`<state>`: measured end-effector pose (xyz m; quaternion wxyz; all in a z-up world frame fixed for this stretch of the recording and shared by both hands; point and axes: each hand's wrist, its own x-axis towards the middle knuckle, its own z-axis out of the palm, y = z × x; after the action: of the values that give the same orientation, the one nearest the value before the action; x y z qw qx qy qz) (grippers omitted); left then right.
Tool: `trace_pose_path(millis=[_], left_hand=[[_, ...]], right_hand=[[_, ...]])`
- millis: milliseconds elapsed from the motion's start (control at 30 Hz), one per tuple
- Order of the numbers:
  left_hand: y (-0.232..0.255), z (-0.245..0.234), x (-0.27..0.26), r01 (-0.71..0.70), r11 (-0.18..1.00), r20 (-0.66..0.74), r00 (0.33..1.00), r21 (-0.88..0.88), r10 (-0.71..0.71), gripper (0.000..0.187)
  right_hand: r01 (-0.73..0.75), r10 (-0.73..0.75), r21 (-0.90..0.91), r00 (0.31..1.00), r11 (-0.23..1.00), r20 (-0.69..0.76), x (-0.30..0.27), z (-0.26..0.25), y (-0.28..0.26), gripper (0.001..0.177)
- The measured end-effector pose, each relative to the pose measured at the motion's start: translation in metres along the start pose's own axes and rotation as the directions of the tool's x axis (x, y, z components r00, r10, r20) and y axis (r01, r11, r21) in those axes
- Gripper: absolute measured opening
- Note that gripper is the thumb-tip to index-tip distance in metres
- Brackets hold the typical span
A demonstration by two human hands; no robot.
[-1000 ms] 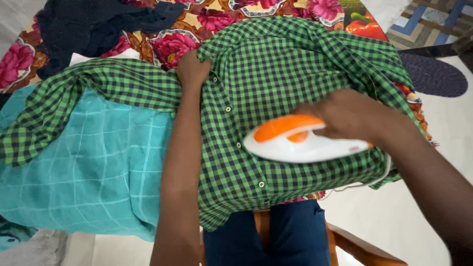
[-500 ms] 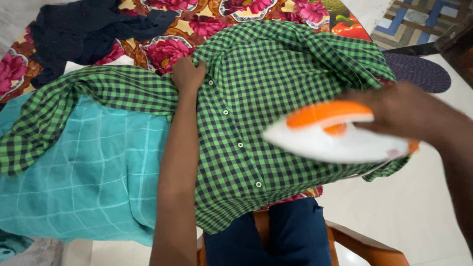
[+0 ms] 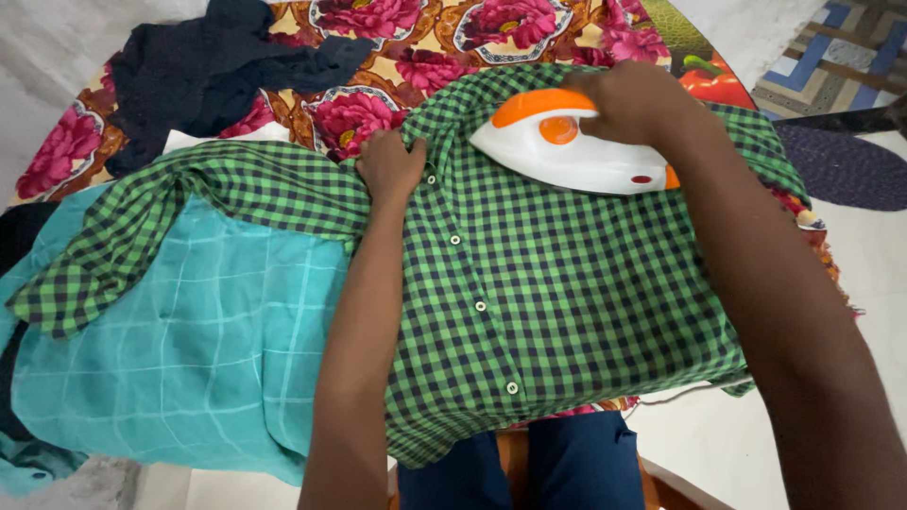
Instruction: The person irons a teal checkered shirt on a table, then switches to a green checkered shirt. They smooth the fabric, iron the body and sleeves, and button the green shirt while continuing to iron.
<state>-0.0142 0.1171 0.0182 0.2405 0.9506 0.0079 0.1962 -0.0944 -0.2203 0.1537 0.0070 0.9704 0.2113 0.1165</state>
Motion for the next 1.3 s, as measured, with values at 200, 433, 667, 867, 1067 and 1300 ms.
trace_pose_path(millis=[200, 433, 667, 867, 1067, 1300], left_hand=[[-0.004, 0.009, 0.003, -0.007, 0.999, -0.002, 1.0, 0.04, 0.007, 0.049], [-0.014, 0.018, 0.012, -0.048, 0.998, -0.083, 0.995, -0.028, 0.046, 0.05], [0.012, -0.014, 0.021, -0.103, 0.872, -0.153, 0.988, -0.478, 0.033, 0.048], [0.026, -0.006, 0.027, -0.245, 0.581, -0.088, 0.954, -0.776, 0.285, 0.035], [0.01, 0.001, 0.035, -0.311, 0.386, -0.082, 0.858, -0.869, 0.507, 0.038], [-0.043, 0.023, 0.028, -0.309, 0.935, 0.144, 0.931, -0.176, 0.335, 0.036]], right_hand=[[0.011, -0.014, 0.021, 0.99, 1.0, 0.142, -0.031, -0.013, -0.001, 0.066], [-0.036, 0.008, 0.067, 0.923, 0.997, 0.384, -0.121, -0.061, -0.051, 0.055], [-0.062, 0.043, 0.075, 0.973, 0.995, 0.228, -0.121, -0.072, -0.056, 0.058], [-0.126, 0.128, -0.024, 0.989, 0.992, 0.071, -0.032, -0.03, -0.063, 0.05], [-0.093, 0.093, 0.048, 0.996, 0.994, 0.01, 0.032, 0.009, -0.066, 0.048], [0.072, -0.086, 0.129, 0.99, 0.989, 0.111, 0.034, 0.001, -0.066, 0.057]])
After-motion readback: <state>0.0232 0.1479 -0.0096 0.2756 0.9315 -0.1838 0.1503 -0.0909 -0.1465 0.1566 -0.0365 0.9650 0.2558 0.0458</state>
